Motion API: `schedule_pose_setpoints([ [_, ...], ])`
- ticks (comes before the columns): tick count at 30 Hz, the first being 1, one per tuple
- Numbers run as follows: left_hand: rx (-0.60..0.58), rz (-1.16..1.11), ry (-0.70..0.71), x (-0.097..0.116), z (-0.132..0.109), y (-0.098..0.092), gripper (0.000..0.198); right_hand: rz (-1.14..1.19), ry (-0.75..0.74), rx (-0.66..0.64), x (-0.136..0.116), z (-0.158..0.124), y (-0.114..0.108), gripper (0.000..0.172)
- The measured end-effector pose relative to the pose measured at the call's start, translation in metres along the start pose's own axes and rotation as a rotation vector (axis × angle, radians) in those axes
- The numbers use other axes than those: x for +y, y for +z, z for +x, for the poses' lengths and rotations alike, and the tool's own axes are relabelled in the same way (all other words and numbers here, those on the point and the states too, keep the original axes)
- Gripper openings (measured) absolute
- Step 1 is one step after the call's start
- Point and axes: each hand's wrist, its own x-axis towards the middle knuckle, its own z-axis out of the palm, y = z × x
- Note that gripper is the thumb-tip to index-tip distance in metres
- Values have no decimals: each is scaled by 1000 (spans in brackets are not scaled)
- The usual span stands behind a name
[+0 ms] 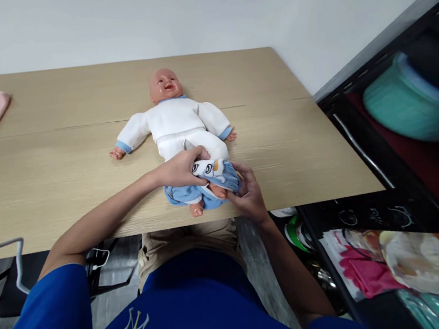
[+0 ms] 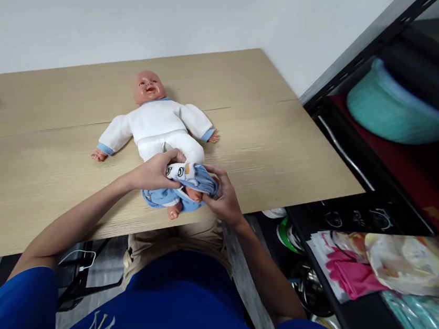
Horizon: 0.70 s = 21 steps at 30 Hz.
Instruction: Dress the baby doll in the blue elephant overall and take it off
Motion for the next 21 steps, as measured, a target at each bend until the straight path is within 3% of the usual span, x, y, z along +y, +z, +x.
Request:
schedule_pose_setpoints([
  [5, -145, 137, 26, 3, 0, -12, 40, -197, 6, 47, -2, 16, -14, 39],
  [9, -217, 96, 33, 5, 0, -20, 34, -246, 26, -99, -11, 39, -24, 24],
  [12, -206, 70, 10, 4, 1, -23, 38, -185, 16, -275, -17, 61, -32, 30],
  [16, -150, 76, -7, 4, 2, -19, 40, -53, 31, -490, -24, 83, -43, 52],
  [18, -147, 89, 1, 7, 3, -16, 46, -67, 1, -501, -27, 90, -45, 58],
  [21, -139, 151, 2, 15, 2, -13, 56, -123, -27, -473, -32, 100, -43, 54],
])
